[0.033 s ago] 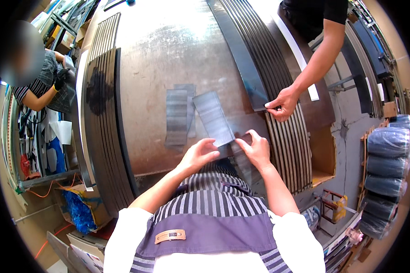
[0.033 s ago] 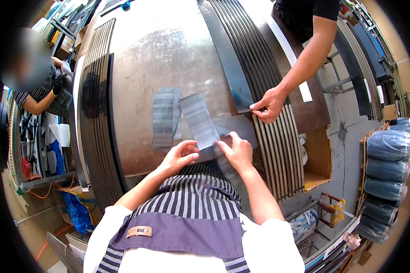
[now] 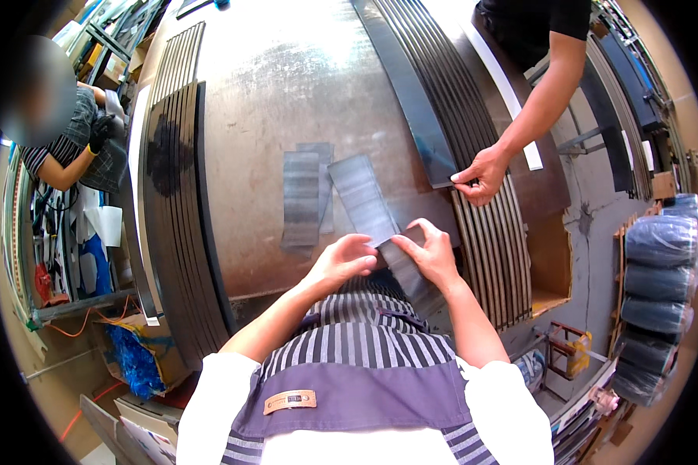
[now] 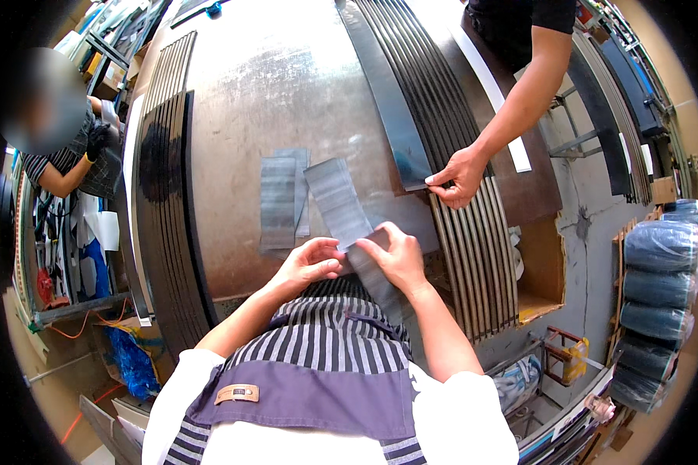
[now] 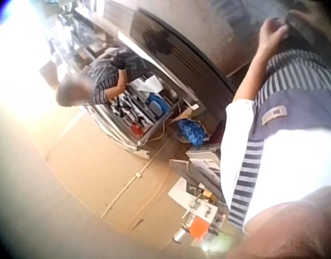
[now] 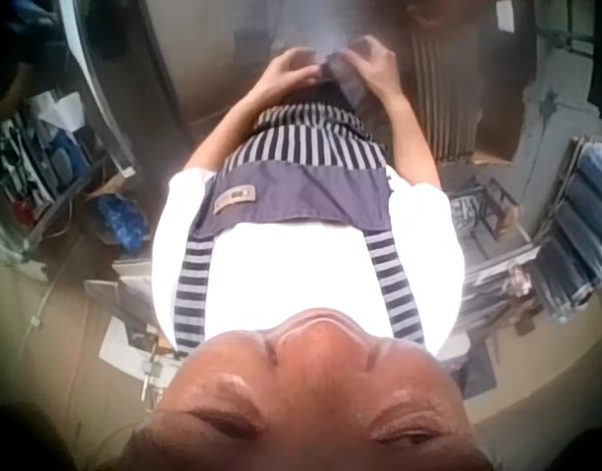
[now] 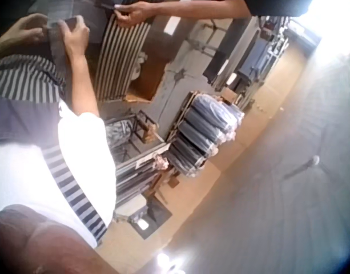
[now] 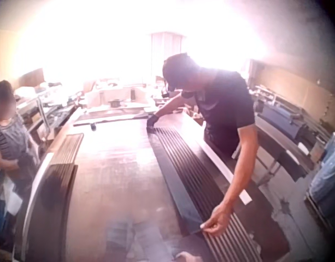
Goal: The person operates a machine to process a large sheet of material with cartoon graphics, adjusting controls and feeding the sheet through rollers. They then move to a table to handle and stack multiple thin, dark metal sheets, peeling protective film from them and arranging them in piles.
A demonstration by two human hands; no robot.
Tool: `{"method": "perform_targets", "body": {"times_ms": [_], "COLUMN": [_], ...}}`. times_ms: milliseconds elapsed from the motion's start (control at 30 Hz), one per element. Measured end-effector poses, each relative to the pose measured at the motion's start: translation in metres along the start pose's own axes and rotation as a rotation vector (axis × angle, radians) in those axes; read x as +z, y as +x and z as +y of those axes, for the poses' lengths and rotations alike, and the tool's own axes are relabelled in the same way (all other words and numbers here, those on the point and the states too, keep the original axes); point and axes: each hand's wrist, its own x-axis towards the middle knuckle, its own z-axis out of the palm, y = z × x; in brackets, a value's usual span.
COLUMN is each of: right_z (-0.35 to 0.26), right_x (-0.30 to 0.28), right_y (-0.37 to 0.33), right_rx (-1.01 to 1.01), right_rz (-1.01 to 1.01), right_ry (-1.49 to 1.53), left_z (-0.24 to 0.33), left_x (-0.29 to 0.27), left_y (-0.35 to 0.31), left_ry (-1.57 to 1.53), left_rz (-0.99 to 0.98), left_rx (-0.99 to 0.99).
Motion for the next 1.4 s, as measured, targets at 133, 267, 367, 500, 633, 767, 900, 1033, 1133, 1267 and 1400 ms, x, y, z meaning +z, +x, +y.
{"method": "perform_targets", "body": {"times_ms": [133,267,367,500,633,767,900,1033,1133,1267,1400], "right_z": [-0.023,-0.060,-0.072,-0.093,-0.087,-0.099,-0.105,-0.081,-0.070,-0.061,-0.042], "right_x": [0.020,0.022,0.037,0.051,0.066,0.071,0.082,0.094,0.098,0.103,0.099], "right_y": [0.020,0.032,0.034,0.031,0.040,0.033,0.032,0.057,0.080,0.093,0.089], "right_rx": [-0.204,-0.118,0.049,0.041,-0.028,0.114,0.331,0.201,0.100,0.054,0.200], "right_rz": [-0.217,-0.465,-0.523,-0.460,-0.324,-0.438,-0.299,-0.180,-0.021,0.017,-0.007], "right_ry": [0.449,0.701,0.794,0.833,0.765,0.786,0.819,0.805,0.904,0.933,1.029], "left_z": [0.023,0.046,0.060,0.070,0.067,0.065,0.055,0.041,0.029,0.023,0.014], "left_x": [0.004,0.000,-0.005,-0.013,-0.024,-0.031,-0.049,-0.039,-0.025,0.006,0.019], "left_y": [-0.005,-0.009,-0.019,-0.032,-0.037,-0.042,-0.024,-0.016,-0.021,-0.028,-0.024], "left_ry": [-0.338,-0.318,-0.103,-0.128,-0.187,-0.195,0.942,0.588,-0.069,-0.301,-0.176], "left_rz": [-0.274,-0.303,-0.186,-0.075,-0.088,-0.096,0.374,0.498,0.231,0.163,0.212], "left_rx": [0.124,0.328,0.403,0.366,0.393,0.358,1.040,0.669,0.298,0.243,0.283]}}
